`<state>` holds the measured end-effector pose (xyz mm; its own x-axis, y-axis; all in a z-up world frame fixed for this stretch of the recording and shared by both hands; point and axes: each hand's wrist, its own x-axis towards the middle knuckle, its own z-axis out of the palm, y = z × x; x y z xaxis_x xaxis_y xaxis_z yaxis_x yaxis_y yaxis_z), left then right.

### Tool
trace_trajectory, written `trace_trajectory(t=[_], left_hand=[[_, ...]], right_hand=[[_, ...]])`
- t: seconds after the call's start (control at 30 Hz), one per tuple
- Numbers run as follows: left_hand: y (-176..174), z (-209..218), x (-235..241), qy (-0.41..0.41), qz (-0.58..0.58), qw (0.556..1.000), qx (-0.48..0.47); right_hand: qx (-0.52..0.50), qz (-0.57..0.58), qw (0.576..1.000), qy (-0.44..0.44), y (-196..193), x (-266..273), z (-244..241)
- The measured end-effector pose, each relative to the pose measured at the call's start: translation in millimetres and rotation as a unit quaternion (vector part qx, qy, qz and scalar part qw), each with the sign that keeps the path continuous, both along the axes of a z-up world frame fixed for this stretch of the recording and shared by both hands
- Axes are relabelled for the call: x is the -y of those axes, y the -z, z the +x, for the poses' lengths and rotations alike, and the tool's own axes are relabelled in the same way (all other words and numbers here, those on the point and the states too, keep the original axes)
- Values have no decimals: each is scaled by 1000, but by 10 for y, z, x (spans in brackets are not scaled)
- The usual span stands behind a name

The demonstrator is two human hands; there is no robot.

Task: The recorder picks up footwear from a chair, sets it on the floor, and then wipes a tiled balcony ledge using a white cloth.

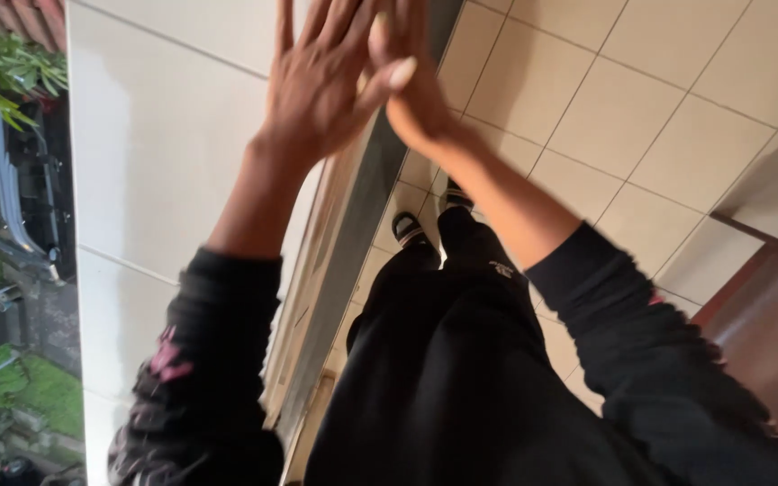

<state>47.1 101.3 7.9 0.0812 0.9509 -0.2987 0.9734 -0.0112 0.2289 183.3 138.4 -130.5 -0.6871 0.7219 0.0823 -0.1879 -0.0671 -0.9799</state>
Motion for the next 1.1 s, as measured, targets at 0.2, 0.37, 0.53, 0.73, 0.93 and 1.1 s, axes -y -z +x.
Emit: trace_trajectory(t=[0.2,0.37,0.53,0.73,0.93,1.1], left_hand=[[-205,27,690,-14,24,997,73],[-207,107,2311,-86,-52,994,45],[-42,-15,2581,-94,-96,991,11],[84,-274,1014,6,38,999,-4],[110,-354,928,15,48,998,38],[10,-302,2377,-8,37,999,36]], right_hand=[[133,215,963,93,-393,714,-49],[126,201,971,19,-548,2088,67],[166,191,967,-35,-491,2225,37],[233,196,941,148,-408,893,-245],[479,251,837,82,-503,686,-233],[331,332,874,129,-836,1945,-150]])
